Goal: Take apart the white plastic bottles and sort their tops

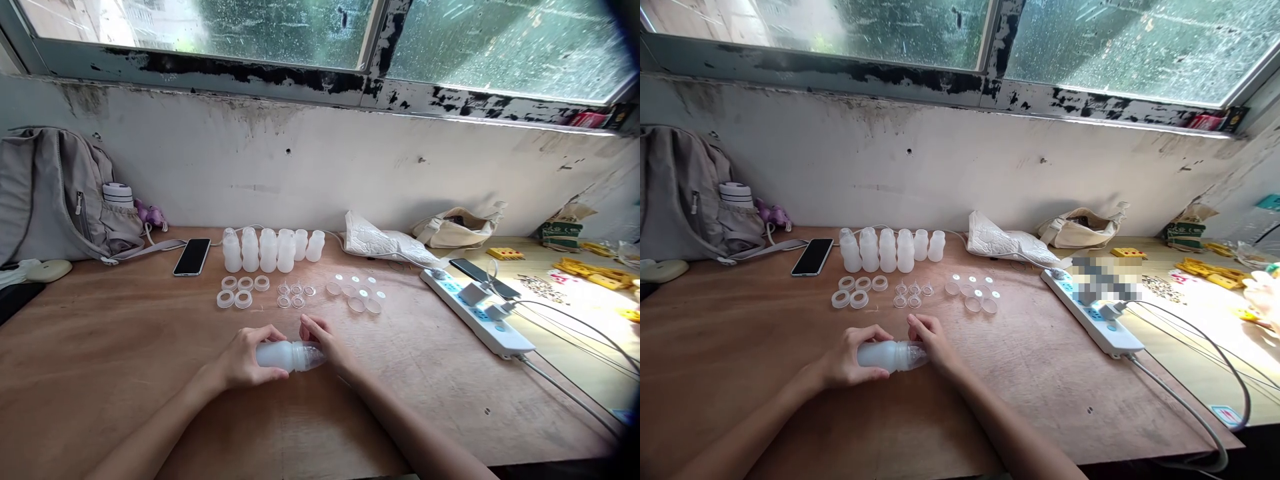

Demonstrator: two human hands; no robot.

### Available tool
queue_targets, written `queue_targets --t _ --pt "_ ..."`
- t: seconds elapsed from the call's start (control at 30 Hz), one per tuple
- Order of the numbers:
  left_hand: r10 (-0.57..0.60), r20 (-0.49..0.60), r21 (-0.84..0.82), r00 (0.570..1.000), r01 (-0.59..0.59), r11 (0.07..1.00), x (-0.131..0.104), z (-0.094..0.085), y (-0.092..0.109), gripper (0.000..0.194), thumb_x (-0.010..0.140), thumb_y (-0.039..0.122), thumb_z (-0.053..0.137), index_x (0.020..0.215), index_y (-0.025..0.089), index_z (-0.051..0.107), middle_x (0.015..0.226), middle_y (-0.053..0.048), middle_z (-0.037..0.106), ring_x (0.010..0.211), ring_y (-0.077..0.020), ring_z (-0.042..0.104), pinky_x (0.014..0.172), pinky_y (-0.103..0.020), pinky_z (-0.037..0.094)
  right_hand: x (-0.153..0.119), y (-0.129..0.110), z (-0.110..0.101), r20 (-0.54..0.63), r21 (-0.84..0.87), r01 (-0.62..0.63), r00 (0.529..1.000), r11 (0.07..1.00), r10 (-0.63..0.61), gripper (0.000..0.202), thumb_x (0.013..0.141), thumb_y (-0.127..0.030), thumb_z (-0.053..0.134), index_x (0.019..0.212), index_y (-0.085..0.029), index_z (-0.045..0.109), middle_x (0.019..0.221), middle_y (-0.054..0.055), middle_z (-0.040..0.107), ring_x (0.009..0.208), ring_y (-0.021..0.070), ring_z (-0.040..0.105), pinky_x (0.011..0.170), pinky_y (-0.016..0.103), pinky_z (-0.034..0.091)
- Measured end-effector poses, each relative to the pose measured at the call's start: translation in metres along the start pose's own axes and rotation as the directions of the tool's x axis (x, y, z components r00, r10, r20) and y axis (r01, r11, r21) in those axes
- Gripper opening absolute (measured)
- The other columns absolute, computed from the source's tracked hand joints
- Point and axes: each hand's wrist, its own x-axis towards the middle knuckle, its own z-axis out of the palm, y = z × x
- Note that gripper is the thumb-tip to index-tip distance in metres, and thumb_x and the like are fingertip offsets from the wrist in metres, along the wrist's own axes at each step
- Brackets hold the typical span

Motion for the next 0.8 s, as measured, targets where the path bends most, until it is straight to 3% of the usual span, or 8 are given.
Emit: queue_targets --t 0.13,0.33,0.63,0.8 --pt "-0.007 0.000 -0.015 1.000 0.007 1.000 0.001 -0.002 0.001 0.038 0.055 0.033 0.072 0.091 0.023 0.064 0.083 -0.003 0.066 0.072 -0.0208 0.059 0.066 -0.027 0.043 -0.004 -0.001 0.001 -0.073 -0.057 0.066 0.995 0.996 -0.070 0.043 0.079 -0.048 0.043 0.050 -0.017 0.043 0.049 -0.003 0.036 0.047 0.0085 0.034 0.045 0.022 0.026" --pt "-0.037 -0.034 0.055 0.999 0.039 0.998 0.001 -0.004 0.002 0.039 0.056 0.037 0.071 0.091 0.022 0.064 0.079 -0.002 0.066 0.066 -0.0196 0.057 0.060 -0.026 0.041 -0.003 -0.010 0.000 -0.021 -0.161 0.011 1.000 0.987 -0.015 0.039 0.079 -0.046 0.045 0.058 -0.015 0.055 0.054 -0.001 0.047 0.049 0.0095 0.040 0.045 0.021 0.029" --pt "-0.170 0.096 -0.064 0.981 0.176 0.982 0.001 -0.003 0.005 0.043 0.053 0.037 0.072 0.090 0.017 0.062 0.081 -0.002 0.065 0.075 -0.0189 0.060 0.067 -0.027 0.045 -0.011 -0.007 0.005 -0.092 -0.312 0.175 0.973 0.934 -0.213 0.044 0.081 -0.040 0.043 0.046 -0.014 0.050 0.044 -0.002 0.042 0.042 0.0076 0.037 0.042 0.021 0.026" --pt "-0.176 0.121 -0.036 0.977 0.182 0.983 -0.001 0.000 0.015 0.043 0.052 0.036 0.073 0.089 0.017 0.062 0.083 -0.001 0.066 0.079 -0.0183 0.060 0.071 -0.026 0.045 -0.019 -0.008 0.005 -0.052 -0.323 0.213 0.969 0.922 -0.242 0.043 0.082 -0.038 0.040 0.046 -0.015 0.048 0.044 -0.003 0.038 0.043 0.0079 0.036 0.043 0.021 0.026"
